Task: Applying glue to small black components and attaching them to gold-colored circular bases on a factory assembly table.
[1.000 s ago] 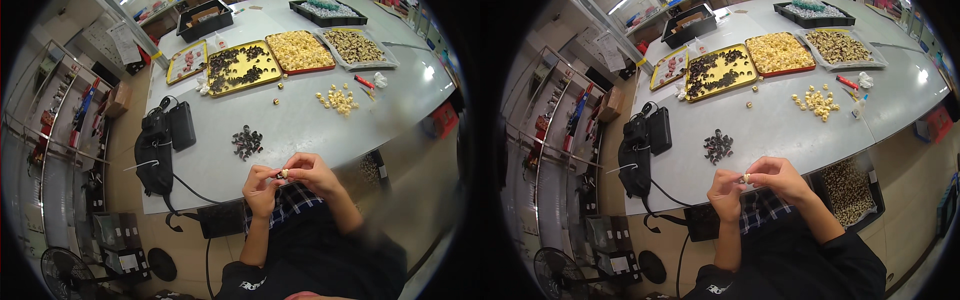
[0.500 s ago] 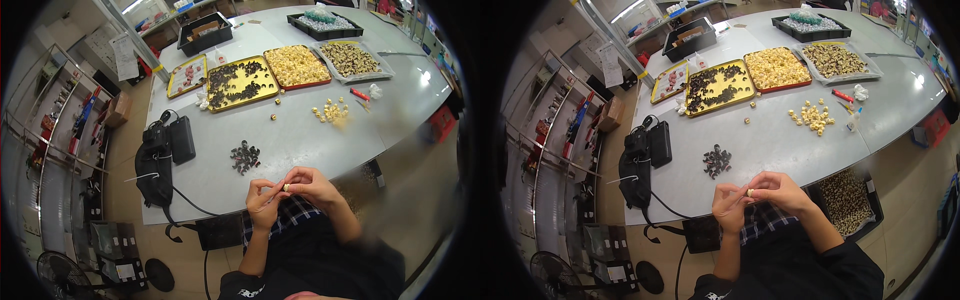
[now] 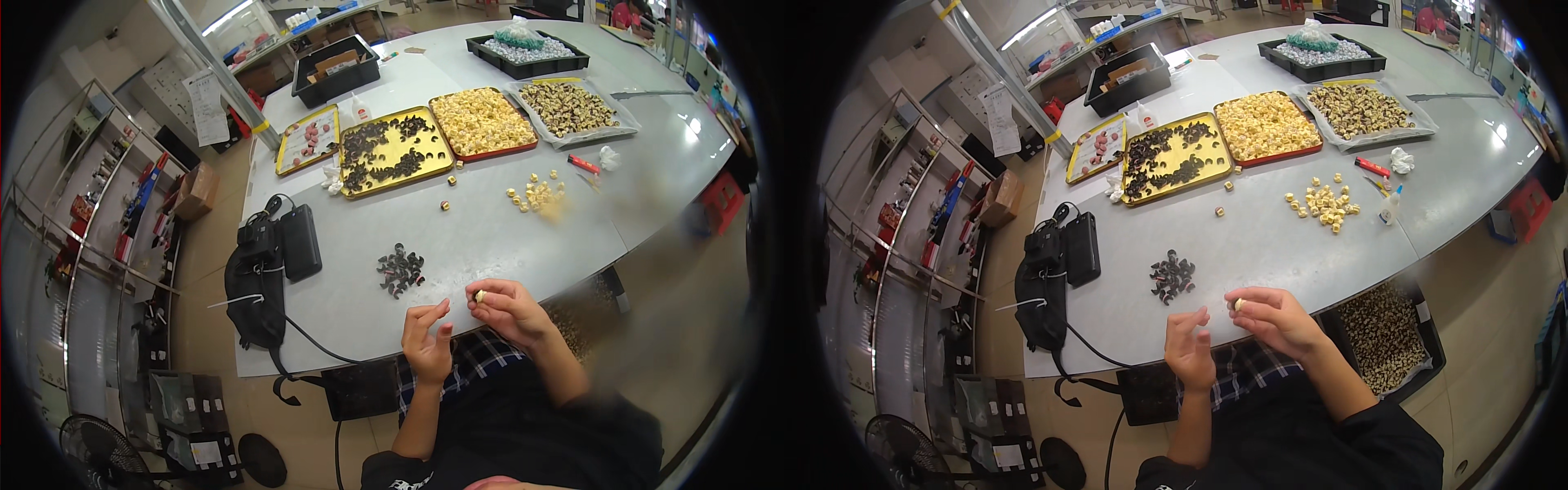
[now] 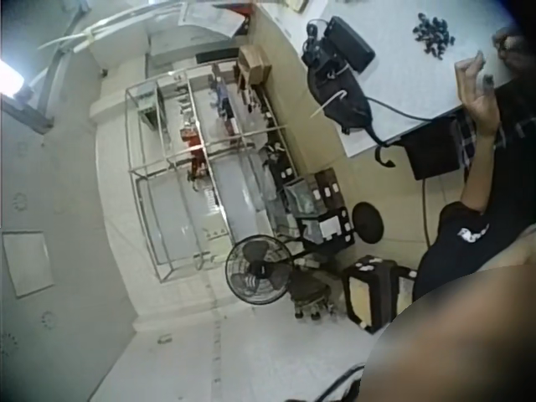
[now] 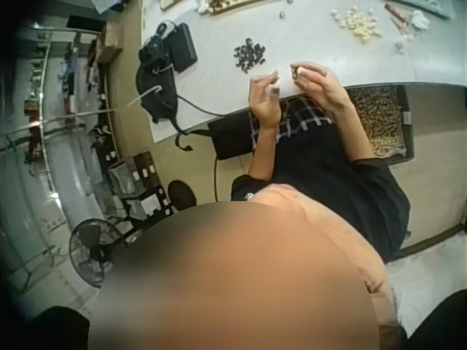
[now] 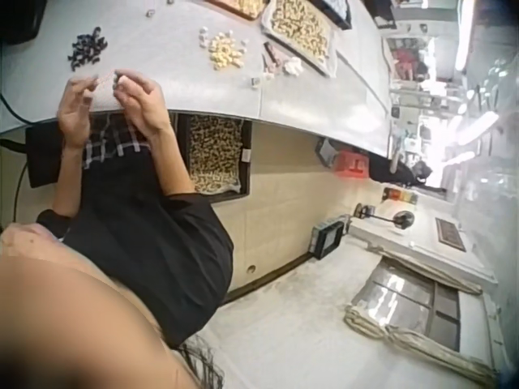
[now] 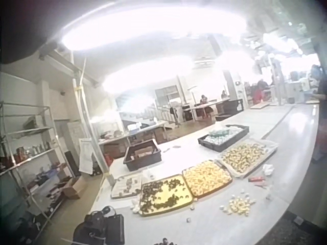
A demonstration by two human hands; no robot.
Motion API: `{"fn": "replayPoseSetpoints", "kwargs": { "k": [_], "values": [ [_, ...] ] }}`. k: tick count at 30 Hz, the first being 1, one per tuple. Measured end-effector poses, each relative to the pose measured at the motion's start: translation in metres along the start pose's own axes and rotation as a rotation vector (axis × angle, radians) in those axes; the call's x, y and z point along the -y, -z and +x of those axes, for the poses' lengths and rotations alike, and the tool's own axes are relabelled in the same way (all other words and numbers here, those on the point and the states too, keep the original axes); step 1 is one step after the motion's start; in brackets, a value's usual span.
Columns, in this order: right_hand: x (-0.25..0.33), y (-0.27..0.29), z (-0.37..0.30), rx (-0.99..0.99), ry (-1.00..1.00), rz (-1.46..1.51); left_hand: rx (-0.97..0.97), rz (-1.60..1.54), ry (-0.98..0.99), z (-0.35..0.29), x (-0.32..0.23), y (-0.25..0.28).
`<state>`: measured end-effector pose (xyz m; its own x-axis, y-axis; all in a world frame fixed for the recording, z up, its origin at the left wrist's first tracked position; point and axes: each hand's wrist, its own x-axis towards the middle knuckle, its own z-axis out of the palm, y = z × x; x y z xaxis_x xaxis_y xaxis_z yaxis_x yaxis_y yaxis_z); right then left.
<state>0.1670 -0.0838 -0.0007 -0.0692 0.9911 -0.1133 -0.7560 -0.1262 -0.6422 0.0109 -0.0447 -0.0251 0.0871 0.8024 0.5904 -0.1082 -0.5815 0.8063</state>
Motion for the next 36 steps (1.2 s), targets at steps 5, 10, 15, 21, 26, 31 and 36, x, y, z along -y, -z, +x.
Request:
{"fn": "replayPoseSetpoints", "kwargs": {
  "k": [5,10,15,21,26,31,36],
  "values": [
    [0.008,-0.01,0.0,-0.073,0.159,0.227,0.004,-0.011,0.033,0.001,-0.004,0.0],
    [0.001,0.02,0.002,0.015,0.253,0.204,0.0,-0.048,0.052,0.004,-0.008,-0.001],
    [0.011,0.001,-0.001,-0.128,0.254,0.127,0.006,-0.069,0.068,0.002,-0.008,0.001],
    [0.013,-0.019,0.006,-0.186,0.206,0.088,0.023,-0.044,0.087,0.002,-0.011,0.0],
    [0.007,-0.008,0.017,0.01,0.243,0.261,0.03,-0.048,0.08,0.004,-0.013,0.001],
    [0.008,-0.012,0.02,0.263,0.275,0.375,0.067,-0.028,0.054,0.0,-0.014,-0.001],
    [0.027,-0.025,0.032,0.143,0.293,0.154,0.012,-0.295,0.148,-0.048,-0.009,-0.03]
  ]
}}
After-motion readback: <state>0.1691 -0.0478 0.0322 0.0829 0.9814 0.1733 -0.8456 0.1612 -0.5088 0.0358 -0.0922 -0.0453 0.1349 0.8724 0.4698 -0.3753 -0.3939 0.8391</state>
